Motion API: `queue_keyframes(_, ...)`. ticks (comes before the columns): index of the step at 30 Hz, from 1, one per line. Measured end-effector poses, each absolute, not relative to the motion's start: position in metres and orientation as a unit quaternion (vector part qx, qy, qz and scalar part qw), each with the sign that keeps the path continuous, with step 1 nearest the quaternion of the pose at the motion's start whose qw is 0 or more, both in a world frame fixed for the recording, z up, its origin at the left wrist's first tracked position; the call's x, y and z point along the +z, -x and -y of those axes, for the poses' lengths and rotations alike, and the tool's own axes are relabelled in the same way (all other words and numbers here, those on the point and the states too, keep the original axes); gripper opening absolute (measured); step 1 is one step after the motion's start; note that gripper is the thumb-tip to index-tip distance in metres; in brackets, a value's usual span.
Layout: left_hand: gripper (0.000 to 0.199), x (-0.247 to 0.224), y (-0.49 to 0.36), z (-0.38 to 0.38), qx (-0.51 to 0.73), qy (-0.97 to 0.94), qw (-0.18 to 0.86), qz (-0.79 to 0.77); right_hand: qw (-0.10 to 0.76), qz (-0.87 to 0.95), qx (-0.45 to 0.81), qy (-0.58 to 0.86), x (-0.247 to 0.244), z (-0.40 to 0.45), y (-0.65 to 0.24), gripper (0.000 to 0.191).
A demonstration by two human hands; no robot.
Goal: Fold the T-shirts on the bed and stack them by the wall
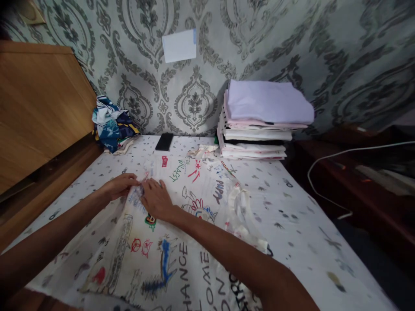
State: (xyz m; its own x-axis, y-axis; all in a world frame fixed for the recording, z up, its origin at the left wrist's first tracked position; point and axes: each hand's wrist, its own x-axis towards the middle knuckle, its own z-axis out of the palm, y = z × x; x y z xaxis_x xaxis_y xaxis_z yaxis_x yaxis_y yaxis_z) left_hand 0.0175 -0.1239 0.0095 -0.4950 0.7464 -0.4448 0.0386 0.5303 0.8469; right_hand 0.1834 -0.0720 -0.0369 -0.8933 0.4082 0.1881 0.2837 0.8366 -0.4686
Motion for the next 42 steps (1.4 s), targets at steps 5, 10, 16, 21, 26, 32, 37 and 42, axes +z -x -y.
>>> queue_keyframes(5, 0.039, 0.008, -0.014, 0.101, 0.423, -0.232, 0.387, -0.786, 0.113, 0.949, 0.225, 0.191, -0.034, 0.075, -0.177, 0.058)
queue_keyframes(10, 0.037, 0.003, -0.001, 0.069, 0.405, -0.245, 0.326, -0.819, 0.097, 0.957, 0.2, 0.186, -0.035, 0.079, -0.167, 0.06)
queue_keyframes(16, 0.04, -0.006, 0.012, 0.036, 0.36, -0.317, 0.224, -0.848, 0.114, 0.965, 0.176, 0.156, -0.04, 0.08, -0.151, 0.055)
queue_keyframes(21, 0.039, -0.013, 0.026, 0.028, 0.326, -0.422, 0.133, -0.836, 0.112, 0.976, 0.139, 0.121, -0.039, 0.074, -0.137, 0.051)
queue_keyframes(26, 0.03, -0.021, 0.041, 0.021, 0.299, -0.456, 0.114, -0.831, 0.122, 0.979, 0.122, 0.106, -0.043, 0.063, -0.117, 0.054)
queue_keyframes(32, 0.031, -0.024, 0.048, 0.012, 0.303, -0.479, 0.134, -0.813, 0.127, 0.981, 0.111, 0.097, -0.048, 0.061, -0.104, 0.053)
queue_keyframes(37, 0.031, -0.02, 0.046, 0.016, 0.352, -0.454, 0.149, -0.805, 0.146, 0.972, 0.164, 0.086, -0.045, 0.058, -0.104, 0.04)
queue_keyframes(42, 0.029, -0.014, 0.038, 0.078, 0.413, -0.364, 0.206, -0.809, 0.241, 0.914, 0.288, 0.154, -0.038, 0.051, -0.12, 0.035)
